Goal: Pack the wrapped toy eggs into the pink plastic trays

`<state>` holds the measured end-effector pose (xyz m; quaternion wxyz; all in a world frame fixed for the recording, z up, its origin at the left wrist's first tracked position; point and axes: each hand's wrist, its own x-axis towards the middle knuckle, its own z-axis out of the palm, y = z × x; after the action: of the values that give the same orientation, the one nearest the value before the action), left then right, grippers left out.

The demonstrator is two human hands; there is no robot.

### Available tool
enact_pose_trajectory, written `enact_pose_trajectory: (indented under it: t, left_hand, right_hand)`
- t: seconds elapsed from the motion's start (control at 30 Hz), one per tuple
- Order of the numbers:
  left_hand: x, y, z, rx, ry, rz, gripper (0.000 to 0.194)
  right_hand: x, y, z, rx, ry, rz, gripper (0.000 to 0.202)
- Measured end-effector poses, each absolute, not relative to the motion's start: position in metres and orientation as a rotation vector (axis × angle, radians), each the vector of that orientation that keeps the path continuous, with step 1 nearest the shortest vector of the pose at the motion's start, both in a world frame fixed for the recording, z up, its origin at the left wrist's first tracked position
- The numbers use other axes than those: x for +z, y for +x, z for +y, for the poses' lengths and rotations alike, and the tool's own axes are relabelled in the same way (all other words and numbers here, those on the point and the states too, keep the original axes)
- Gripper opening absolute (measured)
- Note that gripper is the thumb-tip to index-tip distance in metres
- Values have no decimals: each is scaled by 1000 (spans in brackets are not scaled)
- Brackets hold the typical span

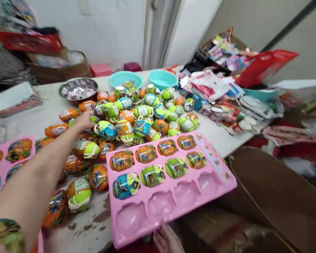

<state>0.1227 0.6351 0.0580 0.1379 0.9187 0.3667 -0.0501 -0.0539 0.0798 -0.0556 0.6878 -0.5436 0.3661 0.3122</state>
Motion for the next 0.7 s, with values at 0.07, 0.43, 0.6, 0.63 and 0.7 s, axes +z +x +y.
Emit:
enact_pose_trajectory:
  t: [0.07,0.43,0.6,0.63,0.7]
  left_hand:
    - [84,103,634,-47,2640,1203,78]
    - [60,-80,343,-453,1002,428,63]
    - [42,-86,325,-321,1592,305,82]
    - [39,-87,326,-279,1769,241,89]
    - [30,-90,325,-202,2053,104,91]
  right_hand:
    - [-50,-59,79,756,-1108,867,54]
    - [40,-41,128,679,-1183,205,79]
    - [37,-31,160,705,-1111,161,64]
    - [32,-36,157,685,-1135,156,64]
    - [21,-51,144,593,-1242,249,64]
